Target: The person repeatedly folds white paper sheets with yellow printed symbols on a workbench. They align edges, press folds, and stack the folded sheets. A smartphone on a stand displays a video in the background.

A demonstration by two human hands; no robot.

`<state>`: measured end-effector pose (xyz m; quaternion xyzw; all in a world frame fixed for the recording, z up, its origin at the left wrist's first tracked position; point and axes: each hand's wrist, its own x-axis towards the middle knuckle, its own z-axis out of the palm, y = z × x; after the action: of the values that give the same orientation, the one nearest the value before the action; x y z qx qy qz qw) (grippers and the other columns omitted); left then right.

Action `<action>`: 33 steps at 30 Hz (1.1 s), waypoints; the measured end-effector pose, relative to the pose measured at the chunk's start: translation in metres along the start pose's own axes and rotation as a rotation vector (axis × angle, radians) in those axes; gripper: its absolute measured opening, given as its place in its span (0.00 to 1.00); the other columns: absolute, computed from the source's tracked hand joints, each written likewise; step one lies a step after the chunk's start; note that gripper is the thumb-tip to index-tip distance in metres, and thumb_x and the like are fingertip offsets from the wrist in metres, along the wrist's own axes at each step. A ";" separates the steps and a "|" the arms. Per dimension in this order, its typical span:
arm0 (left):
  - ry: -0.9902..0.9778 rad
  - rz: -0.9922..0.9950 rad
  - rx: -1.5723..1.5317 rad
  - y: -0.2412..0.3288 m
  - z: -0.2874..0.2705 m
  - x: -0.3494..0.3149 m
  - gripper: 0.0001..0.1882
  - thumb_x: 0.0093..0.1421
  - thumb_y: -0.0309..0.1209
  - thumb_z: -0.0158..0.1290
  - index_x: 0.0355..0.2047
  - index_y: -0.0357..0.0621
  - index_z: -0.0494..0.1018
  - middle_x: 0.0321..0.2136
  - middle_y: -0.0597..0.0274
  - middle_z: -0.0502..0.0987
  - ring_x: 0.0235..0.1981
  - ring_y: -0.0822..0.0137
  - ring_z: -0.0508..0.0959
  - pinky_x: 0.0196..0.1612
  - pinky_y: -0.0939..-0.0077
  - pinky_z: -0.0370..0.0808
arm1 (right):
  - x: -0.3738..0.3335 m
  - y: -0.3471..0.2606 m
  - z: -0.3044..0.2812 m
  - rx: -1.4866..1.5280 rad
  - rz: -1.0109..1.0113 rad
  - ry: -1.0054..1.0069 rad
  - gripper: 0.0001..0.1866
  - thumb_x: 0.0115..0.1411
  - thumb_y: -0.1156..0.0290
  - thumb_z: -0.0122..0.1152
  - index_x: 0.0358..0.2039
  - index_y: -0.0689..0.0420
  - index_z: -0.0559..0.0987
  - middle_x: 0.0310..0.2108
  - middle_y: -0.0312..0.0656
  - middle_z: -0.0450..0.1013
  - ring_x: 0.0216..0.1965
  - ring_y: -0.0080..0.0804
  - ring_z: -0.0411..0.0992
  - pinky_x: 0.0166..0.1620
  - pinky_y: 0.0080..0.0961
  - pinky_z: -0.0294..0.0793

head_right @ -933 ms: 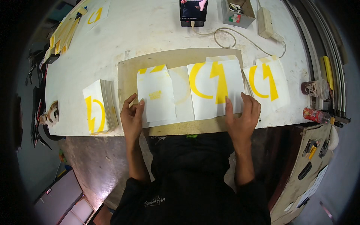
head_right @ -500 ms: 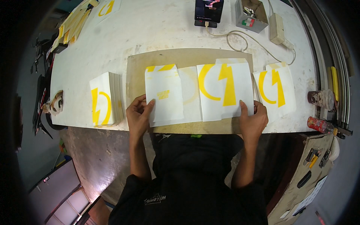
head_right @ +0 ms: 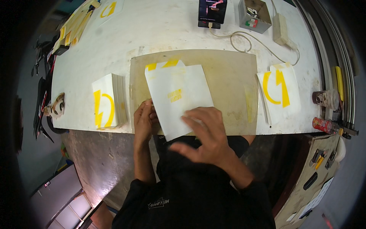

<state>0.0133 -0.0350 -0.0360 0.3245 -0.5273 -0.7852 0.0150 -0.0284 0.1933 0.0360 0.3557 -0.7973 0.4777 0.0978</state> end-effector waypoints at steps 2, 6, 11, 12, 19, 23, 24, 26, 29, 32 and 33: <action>-0.011 -0.002 -0.023 0.000 0.000 0.003 0.18 0.70 0.37 0.54 0.44 0.29 0.74 0.28 0.64 0.80 0.27 0.80 0.76 0.30 0.85 0.71 | -0.015 0.021 0.010 -0.091 0.148 0.027 0.25 0.52 0.65 0.77 0.46 0.64 0.79 0.47 0.51 0.75 0.48 0.49 0.73 0.52 0.42 0.71; 0.007 0.091 0.221 -0.001 0.011 0.004 0.16 0.69 0.35 0.57 0.43 0.29 0.74 0.31 0.62 0.81 0.27 0.79 0.77 0.31 0.84 0.74 | -0.035 0.046 0.026 -0.238 0.330 0.039 0.21 0.55 0.67 0.74 0.45 0.65 0.79 0.49 0.51 0.73 0.52 0.49 0.71 0.55 0.43 0.66; -0.070 0.153 0.237 -0.007 0.019 0.007 0.11 0.64 0.25 0.61 0.41 0.29 0.74 0.34 0.57 0.82 0.30 0.76 0.80 0.34 0.82 0.77 | -0.041 0.062 0.033 -0.215 0.417 0.205 0.22 0.56 0.69 0.73 0.47 0.66 0.78 0.46 0.52 0.75 0.43 0.44 0.74 0.45 0.35 0.73; -0.073 0.158 0.233 -0.007 0.019 0.005 0.10 0.63 0.24 0.62 0.41 0.29 0.74 0.34 0.56 0.83 0.31 0.76 0.80 0.34 0.82 0.78 | -0.038 0.063 0.032 -0.143 0.515 0.212 0.23 0.56 0.69 0.73 0.48 0.66 0.78 0.45 0.51 0.76 0.39 0.40 0.74 0.41 0.32 0.73; -0.296 0.190 0.209 0.010 0.006 -0.008 0.10 0.61 0.23 0.64 0.41 0.36 0.75 0.35 0.63 0.82 0.35 0.79 0.79 0.38 0.80 0.78 | -0.035 0.087 0.016 0.412 0.872 0.091 0.26 0.60 0.72 0.71 0.56 0.68 0.73 0.33 0.36 0.76 0.29 0.17 0.71 0.34 0.16 0.72; -0.348 0.193 0.211 0.034 -0.008 -0.021 0.10 0.61 0.23 0.64 0.39 0.37 0.75 0.33 0.66 0.81 0.35 0.81 0.78 0.37 0.83 0.75 | -0.034 0.079 0.010 0.757 0.855 -0.013 0.11 0.64 0.73 0.67 0.43 0.65 0.79 0.38 0.37 0.79 0.37 0.19 0.74 0.45 0.19 0.73; -0.345 0.187 0.195 0.037 -0.005 -0.020 0.10 0.61 0.23 0.64 0.39 0.37 0.75 0.33 0.67 0.81 0.35 0.82 0.78 0.37 0.84 0.75 | -0.034 0.077 0.010 0.768 0.797 -0.002 0.11 0.65 0.72 0.66 0.43 0.64 0.80 0.39 0.38 0.79 0.37 0.20 0.75 0.45 0.20 0.73; -0.226 0.214 0.223 0.045 0.000 -0.020 0.08 0.61 0.24 0.65 0.34 0.38 0.75 0.28 0.71 0.77 0.30 0.83 0.73 0.32 0.84 0.71 | -0.032 0.076 0.017 0.911 0.843 -0.004 0.11 0.66 0.72 0.65 0.44 0.64 0.80 0.40 0.37 0.80 0.38 0.20 0.75 0.46 0.21 0.74; -0.243 0.215 0.360 0.032 -0.017 -0.011 0.08 0.61 0.23 0.63 0.40 0.36 0.79 0.35 0.64 0.81 0.36 0.75 0.79 0.39 0.78 0.78 | -0.042 0.089 0.024 0.847 0.863 0.002 0.09 0.68 0.74 0.60 0.47 0.62 0.80 0.39 0.35 0.79 0.38 0.19 0.76 0.43 0.22 0.77; -0.167 0.210 0.402 0.025 -0.026 -0.010 0.07 0.60 0.20 0.63 0.38 0.34 0.78 0.31 0.64 0.81 0.32 0.78 0.77 0.37 0.83 0.74 | -0.031 0.077 0.012 0.510 0.888 -0.090 0.08 0.69 0.71 0.61 0.41 0.63 0.78 0.32 0.34 0.79 0.31 0.14 0.71 0.32 0.18 0.72; -0.167 0.215 0.390 0.019 -0.028 -0.008 0.07 0.59 0.19 0.63 0.38 0.33 0.78 0.31 0.64 0.81 0.31 0.78 0.76 0.37 0.83 0.73 | -0.037 0.080 0.013 0.500 0.825 -0.033 0.08 0.69 0.71 0.61 0.40 0.64 0.78 0.30 0.34 0.78 0.30 0.13 0.70 0.31 0.18 0.70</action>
<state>0.0283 -0.0638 -0.0227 0.1972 -0.6998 -0.6866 -0.0081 -0.0519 0.2236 -0.0447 0.0300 -0.7339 0.6482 -0.2009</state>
